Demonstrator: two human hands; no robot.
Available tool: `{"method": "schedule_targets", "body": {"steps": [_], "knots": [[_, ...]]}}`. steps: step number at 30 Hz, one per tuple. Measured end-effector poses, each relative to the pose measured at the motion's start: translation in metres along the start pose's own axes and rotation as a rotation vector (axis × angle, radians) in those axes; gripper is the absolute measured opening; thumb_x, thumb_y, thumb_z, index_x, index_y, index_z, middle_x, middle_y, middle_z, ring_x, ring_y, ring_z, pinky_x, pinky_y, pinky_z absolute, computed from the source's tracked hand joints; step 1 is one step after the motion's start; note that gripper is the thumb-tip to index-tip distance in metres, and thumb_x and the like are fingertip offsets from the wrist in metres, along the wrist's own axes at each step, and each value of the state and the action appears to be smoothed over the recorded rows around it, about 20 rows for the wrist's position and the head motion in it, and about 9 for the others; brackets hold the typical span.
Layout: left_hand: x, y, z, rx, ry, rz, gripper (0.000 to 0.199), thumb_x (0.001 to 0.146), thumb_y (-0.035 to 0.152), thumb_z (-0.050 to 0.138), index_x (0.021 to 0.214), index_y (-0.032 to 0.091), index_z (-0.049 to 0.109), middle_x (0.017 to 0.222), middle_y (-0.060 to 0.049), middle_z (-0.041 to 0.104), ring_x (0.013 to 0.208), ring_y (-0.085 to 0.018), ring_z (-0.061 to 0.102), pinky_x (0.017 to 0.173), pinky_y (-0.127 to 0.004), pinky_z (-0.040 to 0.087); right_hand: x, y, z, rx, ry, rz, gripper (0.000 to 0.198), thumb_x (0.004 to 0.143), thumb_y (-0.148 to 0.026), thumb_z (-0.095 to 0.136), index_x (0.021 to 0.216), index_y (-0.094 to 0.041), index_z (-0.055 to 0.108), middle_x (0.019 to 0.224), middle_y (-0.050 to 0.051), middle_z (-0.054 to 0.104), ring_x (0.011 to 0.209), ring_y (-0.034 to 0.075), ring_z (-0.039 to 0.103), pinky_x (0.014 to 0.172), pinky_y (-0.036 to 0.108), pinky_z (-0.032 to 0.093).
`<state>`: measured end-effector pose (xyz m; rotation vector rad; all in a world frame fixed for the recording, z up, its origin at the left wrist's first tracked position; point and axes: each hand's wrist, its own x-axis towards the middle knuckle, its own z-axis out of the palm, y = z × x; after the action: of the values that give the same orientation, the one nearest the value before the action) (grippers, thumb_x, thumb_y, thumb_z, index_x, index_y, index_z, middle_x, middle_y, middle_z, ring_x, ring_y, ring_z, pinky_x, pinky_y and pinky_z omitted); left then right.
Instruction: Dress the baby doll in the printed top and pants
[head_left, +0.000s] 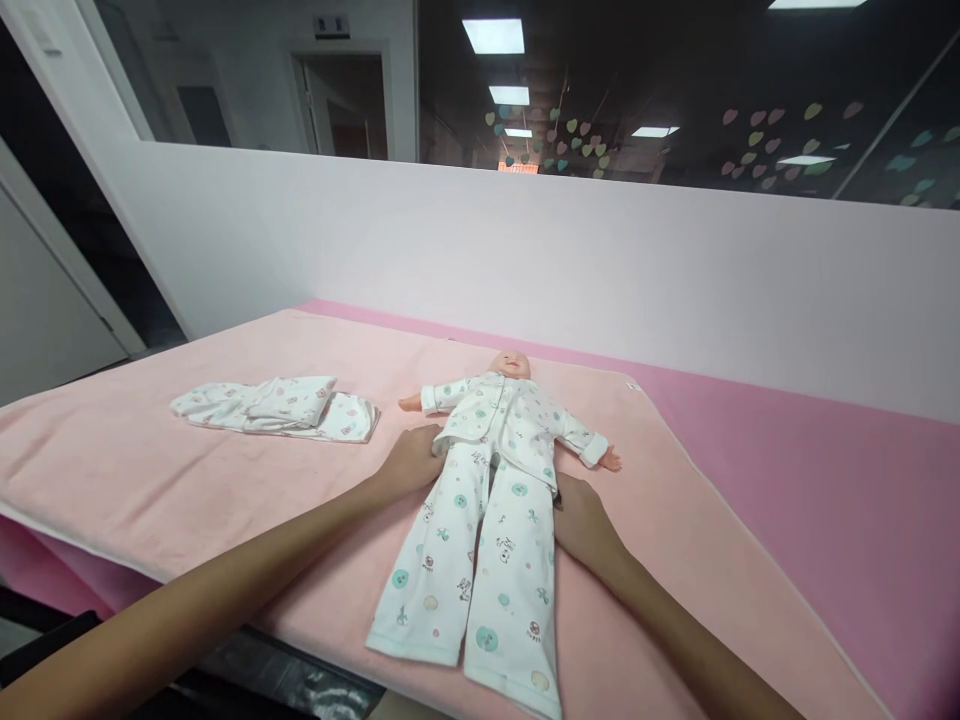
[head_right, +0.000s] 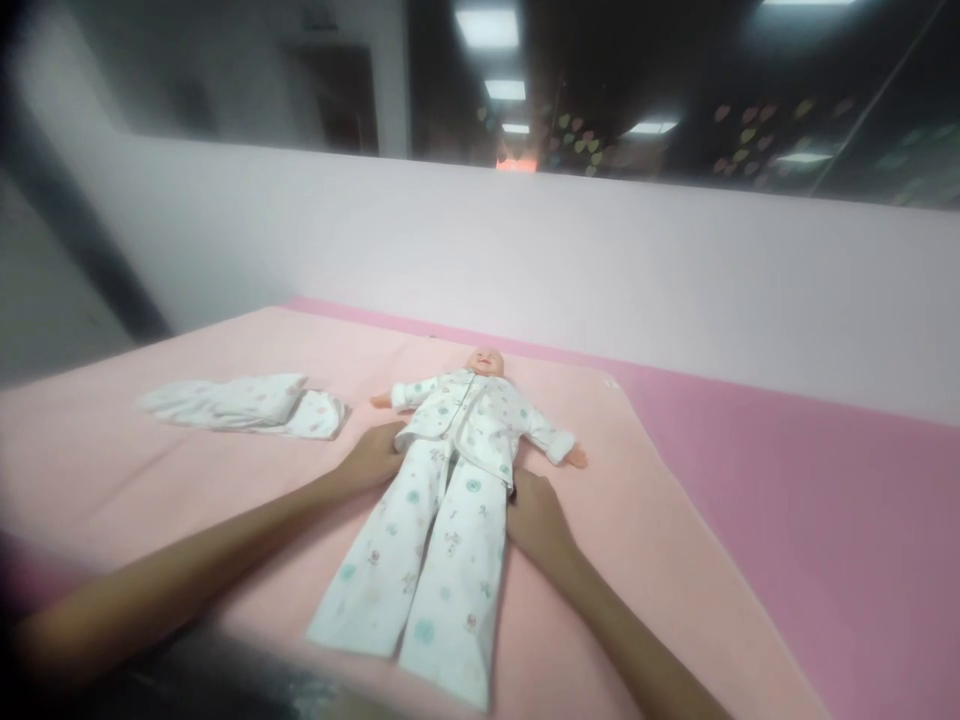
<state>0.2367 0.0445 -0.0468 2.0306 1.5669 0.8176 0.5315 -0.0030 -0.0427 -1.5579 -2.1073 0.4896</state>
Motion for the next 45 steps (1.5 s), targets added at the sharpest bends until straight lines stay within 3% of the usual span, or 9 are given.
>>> {"method": "schedule_targets", "body": {"steps": [6,9,13,19,23,27,33,39,45], "knots": [[-0.023,-0.013,-0.018,0.332,0.126,0.088,0.029,0.091,0.039,0.054,0.068,0.021,0.051,0.073,-0.005,0.061,0.073,-0.023,0.055,0.069,-0.035,0.037,-0.013,0.008,-0.020,-0.205,0.109,-0.028,0.031,0.089,-0.028,0.053,0.067,-0.024,0.031,0.061,-0.001,0.050,0.058,0.017,0.047,0.056,0.030,0.027],[-0.028,-0.005,-0.022,0.320,0.199,0.135,0.011,0.090,0.031,0.055,0.089,0.020,0.058,0.090,-0.007,0.064,0.083,-0.025,0.057,0.074,-0.036,0.041,-0.014,-0.005,-0.028,-0.194,0.237,-0.183,0.014,0.090,-0.031,0.057,0.084,-0.024,0.047,0.082,0.002,0.061,0.077,0.022,0.057,0.067,0.031,0.038],[-0.020,0.019,-0.024,0.164,0.208,0.347,0.030,0.091,0.020,0.054,0.120,0.020,0.055,0.117,-0.008,0.063,0.102,-0.025,0.059,0.083,-0.036,0.047,0.002,-0.032,-0.025,-0.222,0.306,-0.340,0.021,0.094,-0.040,0.060,0.098,-0.023,0.049,0.093,0.005,0.061,0.086,0.024,0.057,0.074,0.034,0.041],[0.004,0.044,-0.012,0.167,0.245,0.607,0.012,0.102,0.020,0.048,0.107,0.020,0.059,0.104,-0.008,0.065,0.094,-0.023,0.060,0.084,-0.037,0.047,0.041,-0.056,-0.011,-0.360,0.307,-0.388,0.014,0.094,-0.024,0.054,0.085,-0.023,0.044,0.082,0.004,0.059,0.073,0.022,0.052,0.067,0.034,0.035],[-0.002,0.050,-0.009,0.181,0.121,0.739,0.016,0.105,0.029,0.049,0.103,0.020,0.062,0.101,-0.008,0.067,0.095,-0.024,0.059,0.087,-0.038,0.046,0.042,-0.057,-0.017,-0.231,0.309,-0.393,0.019,0.101,-0.025,0.048,0.082,-0.023,0.042,0.074,0.001,0.055,0.070,0.020,0.050,0.067,0.033,0.034],[0.005,0.055,-0.013,0.004,0.070,0.531,0.025,0.105,0.042,0.049,0.101,0.021,0.062,0.096,-0.005,0.068,0.088,-0.021,0.061,0.081,-0.035,0.047,0.043,-0.055,-0.027,-0.062,0.131,-0.440,0.025,0.103,-0.030,0.048,0.080,-0.023,0.044,0.076,-0.001,0.055,0.074,0.018,0.053,0.073,0.032,0.038],[0.062,0.066,-0.029,-0.124,-0.150,0.152,0.028,0.091,0.046,0.064,0.099,0.020,0.068,0.090,-0.003,0.071,0.077,-0.018,0.062,0.067,-0.029,0.043,0.082,-0.045,-0.043,0.128,0.069,-0.205,0.017,0.102,-0.032,0.047,0.089,-0.024,0.054,0.080,-0.002,0.058,0.072,0.017,0.053,0.067,0.031,0.040],[0.092,0.072,-0.046,-0.147,-0.502,0.131,0.040,0.078,0.058,0.075,0.084,0.018,0.075,0.081,-0.003,0.066,0.073,-0.017,0.054,0.063,-0.028,0.036,0.101,-0.028,-0.049,0.177,-0.089,-0.266,0.025,0.100,-0.034,0.055,0.125,-0.031,0.056,0.087,-0.004,0.059,0.070,0.016,0.053,0.068,0.031,0.045],[0.096,0.070,-0.043,-0.236,-0.515,0.153,0.047,0.076,0.063,0.076,0.090,0.018,0.075,0.078,-0.001,0.059,0.071,-0.015,0.047,0.062,-0.028,0.033,0.107,-0.024,-0.046,0.263,-0.020,-0.347,0.014,0.103,-0.039,0.055,0.101,-0.027,0.063,0.100,0.001,0.066,0.085,0.018,0.060,0.076,0.032,0.048]]}}
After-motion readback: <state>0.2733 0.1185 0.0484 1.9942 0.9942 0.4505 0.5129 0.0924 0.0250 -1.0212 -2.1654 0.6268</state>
